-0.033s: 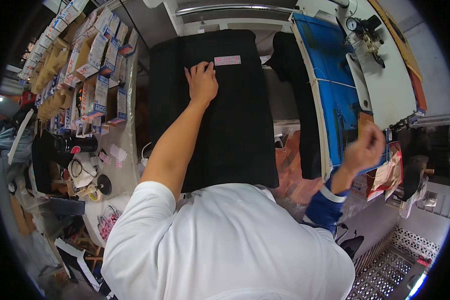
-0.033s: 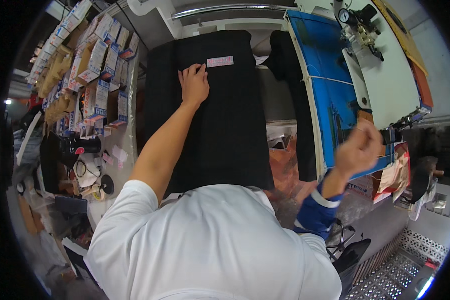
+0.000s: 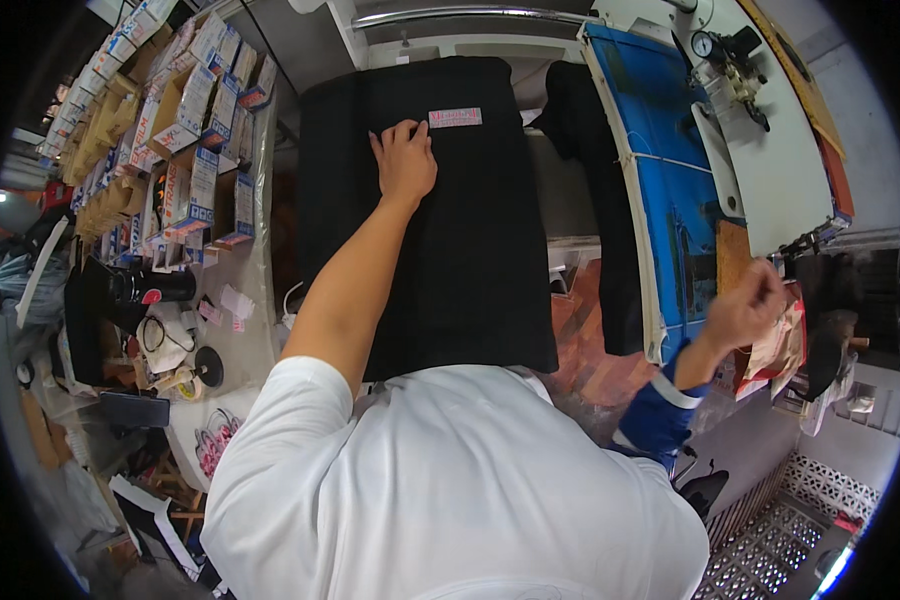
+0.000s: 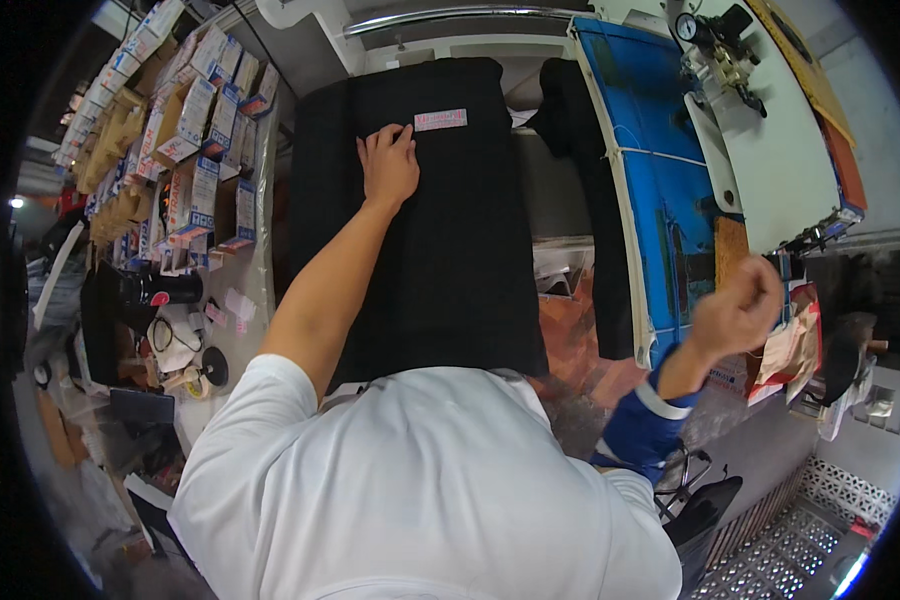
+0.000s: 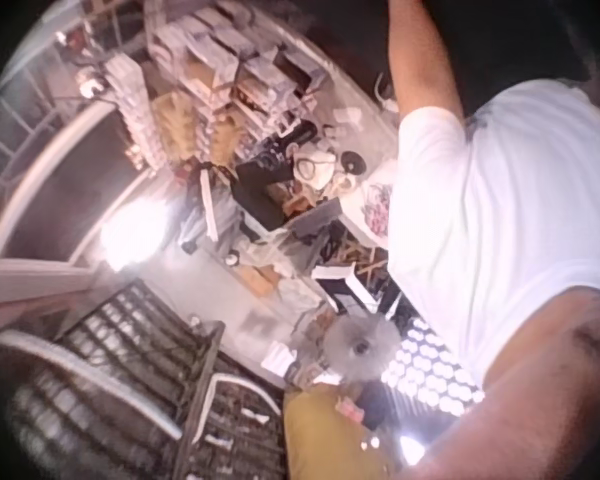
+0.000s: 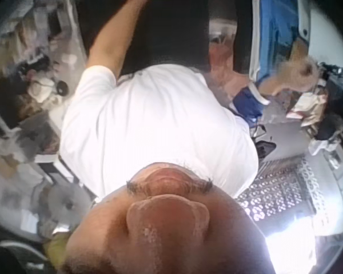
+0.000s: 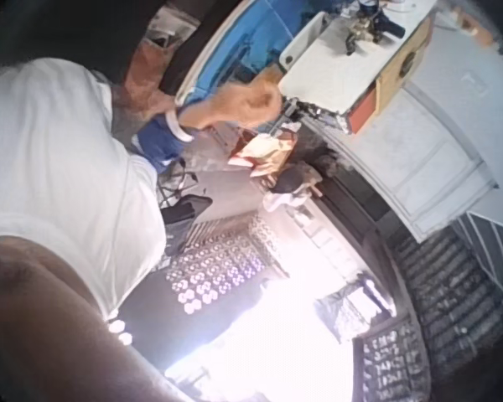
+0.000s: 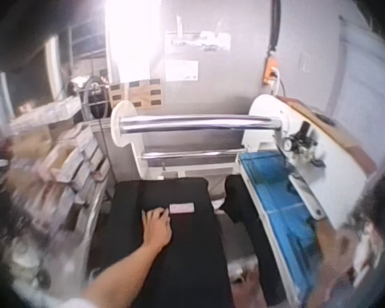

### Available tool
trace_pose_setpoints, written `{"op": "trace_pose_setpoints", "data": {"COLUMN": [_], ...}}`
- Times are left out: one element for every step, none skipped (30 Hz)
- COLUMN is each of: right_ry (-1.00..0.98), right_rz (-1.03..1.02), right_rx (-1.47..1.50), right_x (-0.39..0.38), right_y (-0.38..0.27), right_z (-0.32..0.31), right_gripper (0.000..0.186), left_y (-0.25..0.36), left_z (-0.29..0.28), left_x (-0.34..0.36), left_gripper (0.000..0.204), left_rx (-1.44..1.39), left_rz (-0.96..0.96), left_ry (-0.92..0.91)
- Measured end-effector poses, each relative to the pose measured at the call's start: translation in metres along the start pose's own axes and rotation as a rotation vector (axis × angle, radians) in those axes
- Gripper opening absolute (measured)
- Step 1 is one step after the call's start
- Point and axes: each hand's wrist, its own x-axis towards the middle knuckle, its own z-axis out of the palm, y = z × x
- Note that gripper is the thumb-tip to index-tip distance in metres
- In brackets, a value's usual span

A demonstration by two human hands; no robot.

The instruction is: The person places a black t-shirt on a heat press, aligns a printed design sheet on the shirt, closes the press, and then removes the finished shirt. The person repeats this process with another t-shirt.

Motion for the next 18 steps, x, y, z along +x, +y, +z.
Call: {"op": "trace_pose_setpoints", "data": {"right_ry": [-0.004, -0.006, -0.070, -0.115, -0.176, -0.249, -0.310, -0.363, -0.418, -0.432, -0.440, -0.447, -0.454, -0.475, -0.496, -0.518, -0.527, -0.520], "right_rz": [-0.135, -0.012, -0.031, -0.024, -0.018, 0.025, -0.059, -0.146, -0.187, -0.183, -0.197, -0.195, -0.193, -0.155, -0.124, -0.103, -0.095, -0.102], "right_rx": [-0.164, -0.448, -0.440, -0.453, -0.472, -0.471, -0.528, -0.576, -0.623, -0.623, -0.637, -0.656, -0.675, -0.686, -0.647, -0.620, -0.578, -0.596], "right_x": [0.013, 0.017, 0.022, 0.027, 0.031, 0.032, 0.032, 0.032, 0.032, 0.031, 0.032, 0.032, 0.032, 0.033, 0.033, 0.033, 0.033, 0.033], "right_y": [0.018, 0.034, 0.051, 0.067, 0.080, 0.091, 0.099, 0.106, 0.110, 0.112, 0.114, 0.114, 0.114, 0.114, 0.114, 0.115, 0.115, 0.116], "right_z": [-0.020, -0.036, -0.046, -0.049, -0.054, -0.056, -0.056, -0.054, -0.053, -0.052, -0.052, -0.051, -0.050, -0.049, -0.047, -0.045, -0.043, -0.041], "right_gripper": [0.009, 0.017, 0.020, 0.023, 0.027, 0.036, 0.038, 0.039, 0.041, 0.047, 0.048, 0.049, 0.050, 0.053, 0.054, 0.056, 0.057, 0.058], "left_y": [0.000, 0.000, 0.000, 0.000, 0.000, 0.000, 0.000, 0.000, -0.001, -0.001, -0.001, -0.002, -0.002, -0.002, -0.002, -0.002, -0.002, -0.002], "left_z": [0.000, 0.000, 0.000, 0.001, 0.001, 0.002, 0.003, 0.003, 0.004, 0.004, 0.004, 0.005, 0.005, 0.004, 0.004, 0.004, 0.004, 0.004], "left_x": [0.000, 0.004, 0.004, 0.008, 0.009, 0.011, 0.011, 0.012, 0.012, 0.012, 0.012, 0.011, 0.011, 0.011, 0.011, 0.011, 0.011, 0.012], "left_gripper": [0.032, 0.032, 0.032, 0.033, 0.033, 0.033, 0.033, 0.034, 0.034, 0.034, 0.034, 0.033, 0.033, 0.033, 0.033, 0.033, 0.033, 0.033], "left_rx": [0.006, 0.026, 0.032, 0.050, 0.061, 0.065, 0.061, 0.061, 0.055, 0.053, 0.050, 0.073, 0.063, 0.058, 0.055, 0.050, 0.045, 0.042], "left_rz": [0.013, -0.029, -0.009, -0.007, 0.017, -0.008, -0.006, -0.013, -0.006, -0.007, -0.008, -0.009, -0.007, -0.010, -0.006, -0.013, -0.012, -0.012], "left_ry": [0.016, -0.056, -0.023, -0.020, 0.012, -0.023, -0.019, -0.032, -0.016, -0.018, -0.019, -0.027, -0.026, -0.030, -0.021, -0.032, -0.033, -0.035]}}
